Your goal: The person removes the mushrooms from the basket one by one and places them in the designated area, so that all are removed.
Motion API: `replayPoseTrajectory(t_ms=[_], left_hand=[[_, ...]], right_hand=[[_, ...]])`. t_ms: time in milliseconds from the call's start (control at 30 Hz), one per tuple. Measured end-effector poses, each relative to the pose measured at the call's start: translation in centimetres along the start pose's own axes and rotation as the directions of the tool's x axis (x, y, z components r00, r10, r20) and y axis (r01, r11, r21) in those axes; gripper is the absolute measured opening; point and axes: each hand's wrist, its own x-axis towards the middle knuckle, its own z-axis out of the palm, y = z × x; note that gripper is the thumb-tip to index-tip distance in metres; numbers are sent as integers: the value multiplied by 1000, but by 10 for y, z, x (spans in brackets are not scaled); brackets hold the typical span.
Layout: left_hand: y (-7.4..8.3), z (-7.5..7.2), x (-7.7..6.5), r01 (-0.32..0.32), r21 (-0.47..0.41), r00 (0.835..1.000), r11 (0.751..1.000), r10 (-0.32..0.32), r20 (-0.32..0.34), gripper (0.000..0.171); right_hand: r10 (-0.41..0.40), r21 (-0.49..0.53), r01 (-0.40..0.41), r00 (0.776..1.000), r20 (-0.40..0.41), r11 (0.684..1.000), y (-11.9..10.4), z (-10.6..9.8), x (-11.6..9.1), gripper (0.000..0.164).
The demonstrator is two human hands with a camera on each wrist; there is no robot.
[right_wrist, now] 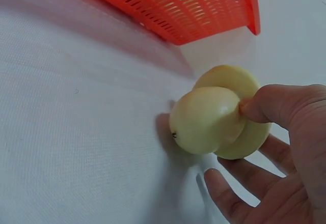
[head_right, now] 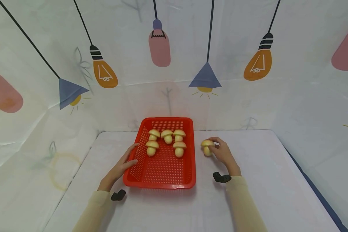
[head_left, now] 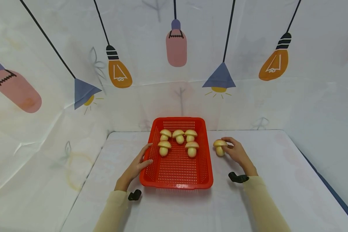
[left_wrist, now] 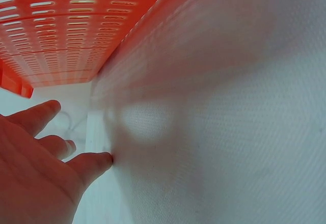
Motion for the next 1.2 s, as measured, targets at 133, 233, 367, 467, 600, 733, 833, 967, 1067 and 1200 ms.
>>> replayPoseTrajectory(t_ms=[133,233,367,467,600,733,833,967,1067,1200], left_hand=[[0,0,0,2,-7,1000,1000,-2,3,70],[0,0,0,-1,-12,1000,1000,1,6,70],[0,0,0,-4,-15,1000,1000,4,7,71],[0,0,0,0,-18,1000,1000,0,5,70],[1,0,-1,4,-9,1000,1000,-4,-2,70],[1,1,-1,6,5,1000,1000,-6,-9,70],[-1,1,-1,10,3,1000,1000,-10,-6,70],[-2,1,-1,16,-3,1000,1000,-16,-2,70],[-1,1,-1,16,-2,1000,1000,-16,-5,70],[0,1,-1,15,2,1000,1000,-15,-8,70]], right_hand=[[16,25,-16,1000,13,1000,3,0,0,47],[16,32,-16,1000,13,999,4,0,0,47],[9,21,-10,1000,3,1000,4,0,0,48],[8,31,-8,1000,7,999,4,1,0,50],[1,45,-1,1000,15,999,3,1,1,53],[6,49,-7,1000,16,999,3,2,0,53],[15,56,-16,1000,14,998,4,3,0,53],[17,57,-17,1000,13,998,4,3,0,56],[31,52,-32,999,9,998,5,4,1,59],[56,45,-56,998,8,997,4,3,2,61]])
